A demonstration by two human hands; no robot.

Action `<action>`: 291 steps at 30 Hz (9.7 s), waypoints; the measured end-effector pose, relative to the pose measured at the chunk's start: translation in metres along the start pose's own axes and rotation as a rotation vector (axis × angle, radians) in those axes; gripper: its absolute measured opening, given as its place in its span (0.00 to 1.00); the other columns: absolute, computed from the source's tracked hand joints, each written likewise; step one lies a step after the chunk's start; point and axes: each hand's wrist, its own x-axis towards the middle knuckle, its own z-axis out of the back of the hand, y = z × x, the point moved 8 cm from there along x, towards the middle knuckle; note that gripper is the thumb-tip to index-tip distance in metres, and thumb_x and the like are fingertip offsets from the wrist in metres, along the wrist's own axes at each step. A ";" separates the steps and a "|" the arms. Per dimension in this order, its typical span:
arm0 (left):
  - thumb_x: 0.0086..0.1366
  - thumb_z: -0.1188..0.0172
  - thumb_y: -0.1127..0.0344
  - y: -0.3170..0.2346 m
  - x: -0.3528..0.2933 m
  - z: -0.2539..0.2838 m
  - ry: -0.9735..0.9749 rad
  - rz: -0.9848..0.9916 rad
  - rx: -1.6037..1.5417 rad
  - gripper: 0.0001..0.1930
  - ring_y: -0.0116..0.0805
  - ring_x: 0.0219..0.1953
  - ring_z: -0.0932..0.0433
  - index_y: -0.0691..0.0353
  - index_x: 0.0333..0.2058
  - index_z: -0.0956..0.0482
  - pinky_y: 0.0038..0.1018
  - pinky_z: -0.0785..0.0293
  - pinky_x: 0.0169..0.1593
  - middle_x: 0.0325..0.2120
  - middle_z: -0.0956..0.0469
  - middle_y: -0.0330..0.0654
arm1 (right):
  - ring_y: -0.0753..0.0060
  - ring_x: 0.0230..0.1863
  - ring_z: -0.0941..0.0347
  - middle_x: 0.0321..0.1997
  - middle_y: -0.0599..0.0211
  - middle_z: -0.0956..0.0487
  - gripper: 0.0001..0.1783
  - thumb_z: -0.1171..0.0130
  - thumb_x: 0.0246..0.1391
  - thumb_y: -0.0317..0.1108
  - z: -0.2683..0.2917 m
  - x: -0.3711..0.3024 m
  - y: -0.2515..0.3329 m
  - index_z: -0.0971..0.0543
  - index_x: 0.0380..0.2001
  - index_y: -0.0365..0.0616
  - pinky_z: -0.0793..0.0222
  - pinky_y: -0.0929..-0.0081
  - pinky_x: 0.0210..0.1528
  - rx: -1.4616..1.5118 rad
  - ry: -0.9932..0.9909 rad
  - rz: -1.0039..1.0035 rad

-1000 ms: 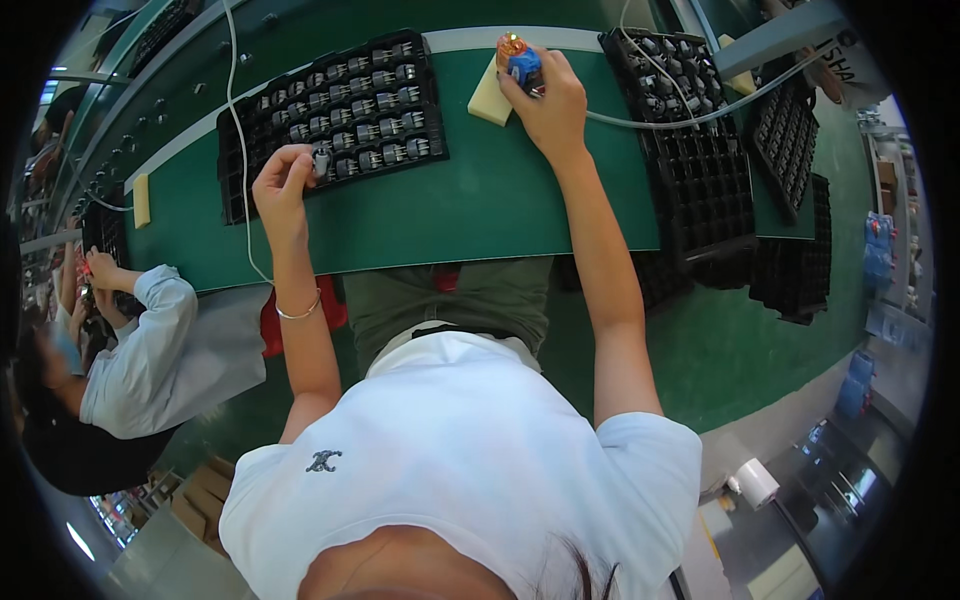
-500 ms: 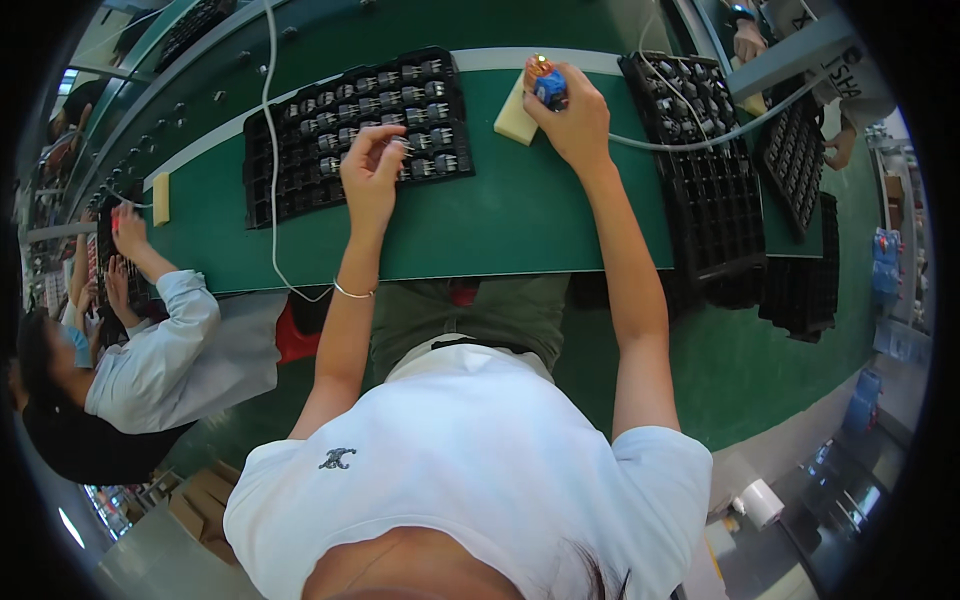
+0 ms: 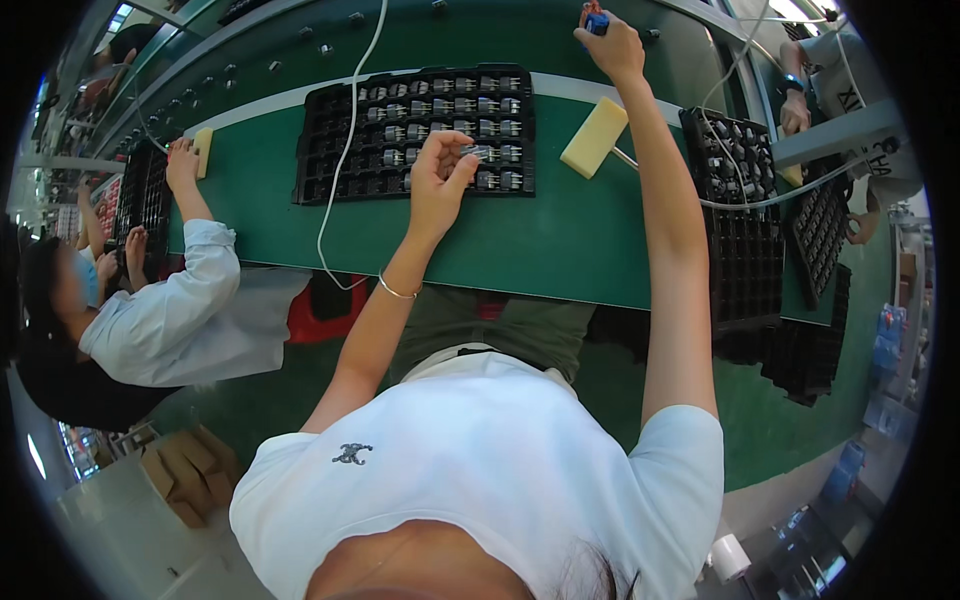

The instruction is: Picking small electronic components from a black plastic tray and assembling them into a larger unit held in the left hand.

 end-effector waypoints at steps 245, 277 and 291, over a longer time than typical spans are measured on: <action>0.55 0.32 0.73 -0.022 -0.043 -0.034 0.264 0.266 -0.049 0.11 0.19 0.24 0.24 0.66 0.34 0.25 0.15 0.29 0.29 0.25 0.21 0.37 | 0.85 0.30 0.25 0.36 0.71 0.21 0.21 0.33 0.51 0.39 0.065 -0.244 0.132 0.25 0.46 0.42 0.28 0.88 0.23 1.335 0.634 -0.534; 0.56 0.38 0.74 -0.028 -0.009 0.069 -0.120 -0.360 0.832 0.05 0.37 0.30 0.29 0.64 0.31 0.24 0.29 0.32 0.35 0.26 0.28 0.42 | 0.73 0.23 0.31 0.27 0.65 0.26 0.19 0.30 0.45 0.37 0.087 -0.177 0.059 0.24 0.36 0.38 0.33 0.75 0.26 0.311 -0.006 -0.109; 0.55 0.38 0.74 -0.022 -0.012 0.061 -0.135 -0.408 0.879 0.04 0.38 0.32 0.30 0.63 0.29 0.24 0.30 0.32 0.36 0.27 0.28 0.41 | 0.74 0.21 0.31 0.25 0.66 0.27 0.19 0.29 0.46 0.40 0.095 -0.176 0.055 0.23 0.34 0.37 0.34 0.76 0.26 0.169 -0.127 -0.095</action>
